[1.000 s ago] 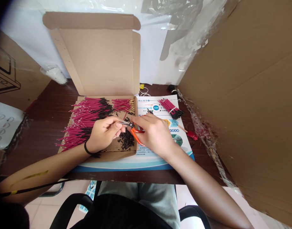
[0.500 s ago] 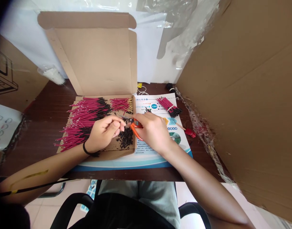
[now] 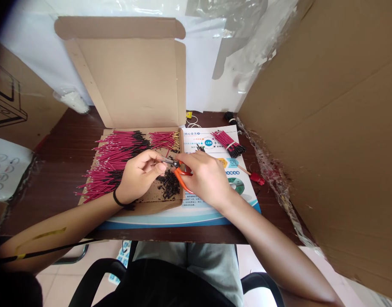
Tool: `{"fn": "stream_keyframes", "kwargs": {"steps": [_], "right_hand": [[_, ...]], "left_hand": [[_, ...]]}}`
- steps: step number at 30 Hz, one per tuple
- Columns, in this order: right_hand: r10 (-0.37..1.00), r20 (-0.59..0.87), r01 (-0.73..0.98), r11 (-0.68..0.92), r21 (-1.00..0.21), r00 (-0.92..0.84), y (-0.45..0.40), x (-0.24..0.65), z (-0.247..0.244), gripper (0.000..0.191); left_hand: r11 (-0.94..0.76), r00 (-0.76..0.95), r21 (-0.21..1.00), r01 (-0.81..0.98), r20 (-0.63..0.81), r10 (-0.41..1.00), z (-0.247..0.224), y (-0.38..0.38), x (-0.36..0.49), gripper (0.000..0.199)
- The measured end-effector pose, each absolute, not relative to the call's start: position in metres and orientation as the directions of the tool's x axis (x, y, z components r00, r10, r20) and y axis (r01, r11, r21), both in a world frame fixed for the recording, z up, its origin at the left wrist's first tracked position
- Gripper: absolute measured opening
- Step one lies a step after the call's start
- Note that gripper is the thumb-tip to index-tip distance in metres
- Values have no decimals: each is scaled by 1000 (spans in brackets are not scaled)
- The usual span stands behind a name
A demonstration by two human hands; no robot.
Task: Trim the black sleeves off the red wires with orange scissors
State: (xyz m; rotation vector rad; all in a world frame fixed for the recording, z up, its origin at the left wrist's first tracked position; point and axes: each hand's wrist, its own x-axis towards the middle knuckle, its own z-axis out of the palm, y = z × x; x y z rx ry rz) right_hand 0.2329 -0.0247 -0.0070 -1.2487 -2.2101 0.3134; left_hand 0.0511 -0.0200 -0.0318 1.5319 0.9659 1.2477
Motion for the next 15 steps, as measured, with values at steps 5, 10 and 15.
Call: {"fn": "stream_keyframes", "kwargs": {"steps": [5, 10, 15], "right_hand": [[830, 364, 707, 553, -441, -422, -26, 232, -6, 23], [819, 360, 711, 570, -411, -448, -26, 232, -6, 23], [805, 344, 709, 591, -385, -484, -23, 236, -7, 20]], "left_hand": [[-308, 168, 951, 35, 298, 940, -31, -20, 51, 24], [-323, 163, 943, 74, 308, 937, -30, -21, 51, 23], [-314, 178, 935, 165, 285, 942, -30, -23, 49, 21]]}}
